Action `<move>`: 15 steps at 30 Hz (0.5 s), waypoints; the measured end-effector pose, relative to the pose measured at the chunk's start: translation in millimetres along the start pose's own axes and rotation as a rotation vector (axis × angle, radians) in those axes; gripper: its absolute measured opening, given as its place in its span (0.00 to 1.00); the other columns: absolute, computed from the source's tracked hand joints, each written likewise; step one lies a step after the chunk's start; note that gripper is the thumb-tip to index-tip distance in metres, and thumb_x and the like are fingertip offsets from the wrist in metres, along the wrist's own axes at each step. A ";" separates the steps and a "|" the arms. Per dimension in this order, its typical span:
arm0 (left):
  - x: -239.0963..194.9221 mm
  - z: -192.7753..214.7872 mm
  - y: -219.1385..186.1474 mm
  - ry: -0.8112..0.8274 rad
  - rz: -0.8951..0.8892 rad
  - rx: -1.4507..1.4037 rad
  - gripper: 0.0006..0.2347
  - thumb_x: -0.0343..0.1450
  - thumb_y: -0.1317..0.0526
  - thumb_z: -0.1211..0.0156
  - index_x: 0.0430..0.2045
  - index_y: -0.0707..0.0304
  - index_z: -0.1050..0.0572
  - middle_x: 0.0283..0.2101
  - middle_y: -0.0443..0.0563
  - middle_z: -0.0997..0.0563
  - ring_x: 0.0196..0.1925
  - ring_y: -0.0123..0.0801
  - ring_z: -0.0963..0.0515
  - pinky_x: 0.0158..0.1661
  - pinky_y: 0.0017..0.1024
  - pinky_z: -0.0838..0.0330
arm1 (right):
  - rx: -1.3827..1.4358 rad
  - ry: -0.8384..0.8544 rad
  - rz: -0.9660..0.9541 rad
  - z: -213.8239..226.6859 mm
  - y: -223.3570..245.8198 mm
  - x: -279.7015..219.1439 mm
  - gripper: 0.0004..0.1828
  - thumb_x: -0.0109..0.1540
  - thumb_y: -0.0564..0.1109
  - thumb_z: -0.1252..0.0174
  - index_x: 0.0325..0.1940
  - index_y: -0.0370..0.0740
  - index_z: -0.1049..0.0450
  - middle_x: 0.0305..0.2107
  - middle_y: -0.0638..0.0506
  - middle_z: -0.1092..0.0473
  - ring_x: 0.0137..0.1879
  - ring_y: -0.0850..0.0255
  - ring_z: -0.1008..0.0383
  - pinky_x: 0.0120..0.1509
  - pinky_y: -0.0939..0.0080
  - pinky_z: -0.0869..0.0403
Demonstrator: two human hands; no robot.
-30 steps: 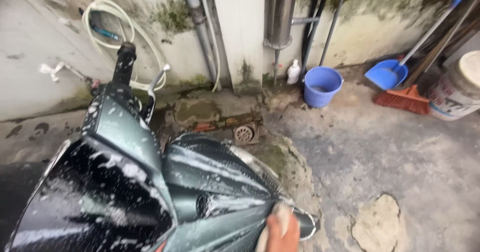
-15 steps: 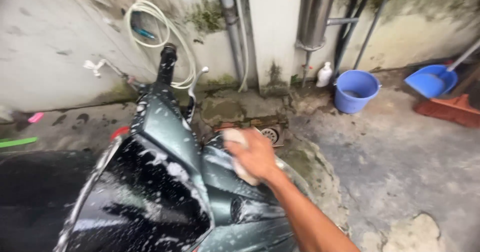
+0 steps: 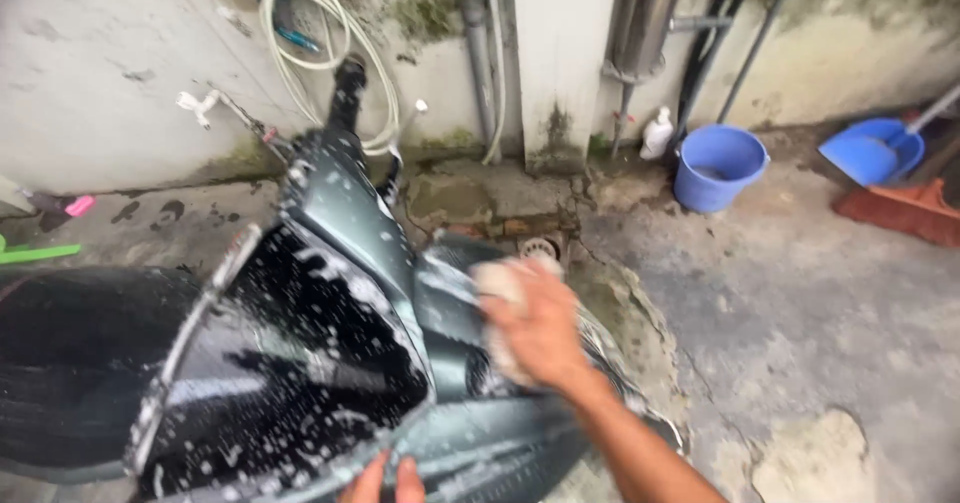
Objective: The person scrubs a soapy scooter with a cloth, cleaning the seat, side panels, footrest, and front body. A dog is visible lying on the ground nearby.
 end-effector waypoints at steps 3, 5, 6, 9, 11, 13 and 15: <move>8.1 8.2 -7.2 -0.060 -0.341 -0.068 0.13 0.52 0.58 0.44 0.25 0.61 0.22 0.29 0.57 0.21 0.34 0.45 0.23 0.44 0.36 0.31 | -0.108 0.191 0.766 -10.6 90.1 -17.6 0.35 0.60 0.66 0.79 0.53 0.46 0.35 0.57 0.38 0.45 0.62 0.44 0.45 0.58 0.38 0.46; 8.6 19.9 -39.2 -0.082 -0.396 -0.060 0.11 0.55 0.59 0.44 0.26 0.62 0.23 0.30 0.57 0.22 0.34 0.45 0.24 0.44 0.36 0.31 | -0.112 0.344 0.595 7.3 78.7 -1.1 0.26 0.56 0.64 0.66 0.53 0.56 0.36 0.60 0.46 0.49 0.63 0.45 0.50 0.60 0.36 0.51; 5.6 34.2 -50.8 -0.116 -0.433 -0.028 0.09 0.57 0.61 0.45 0.27 0.62 0.23 0.32 0.56 0.22 0.33 0.45 0.25 0.43 0.36 0.32 | -0.097 0.517 0.433 5.3 71.3 1.2 0.24 0.53 0.62 0.53 0.54 0.67 0.37 0.63 0.53 0.52 0.65 0.46 0.56 0.62 0.33 0.56; 3.0 -6.4 20.9 0.057 -0.141 0.074 0.13 0.56 0.53 0.47 0.27 0.55 0.22 0.27 0.53 0.21 0.32 0.44 0.23 0.39 0.35 0.31 | 0.060 0.123 0.384 25.2 -11.0 -27.3 0.27 0.54 0.57 0.48 0.56 0.49 0.36 0.59 0.44 0.45 0.65 0.54 0.48 0.66 0.56 0.51; 7.2 21.4 -20.5 -0.072 -0.158 0.029 0.09 0.57 0.56 0.46 0.23 0.56 0.22 0.24 0.54 0.22 0.28 0.43 0.24 0.34 0.34 0.31 | 0.023 0.010 -0.001 33.5 -26.4 -51.8 0.26 0.53 0.59 0.52 0.52 0.48 0.33 0.53 0.47 0.40 0.59 0.55 0.43 0.61 0.54 0.46; 2.6 44.2 -34.5 -0.182 -0.181 -0.007 0.06 0.57 0.59 0.45 0.20 0.57 0.22 0.20 0.54 0.23 0.23 0.42 0.25 0.30 0.33 0.31 | -0.026 -0.099 -0.407 16.1 -65.8 -104.9 0.27 0.52 0.62 0.57 0.49 0.47 0.30 0.48 0.49 0.34 0.53 0.56 0.38 0.57 0.52 0.41; 1.3 33.4 -25.4 -0.163 -0.112 -0.028 0.07 0.58 0.58 0.46 0.21 0.53 0.21 0.22 0.55 0.22 0.24 0.46 0.24 0.30 0.36 0.30 | -0.255 -0.488 -0.167 -4.6 -84.8 -149.6 0.32 0.54 0.59 0.51 0.57 0.40 0.40 0.56 0.37 0.44 0.61 0.42 0.45 0.62 0.45 0.48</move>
Point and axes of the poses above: each hand's wrist, its own x-axis towards the middle knuckle, its own z-axis out of the back of the hand, y = z × x, the point moved 7 cm from there along x, towards the middle knuckle
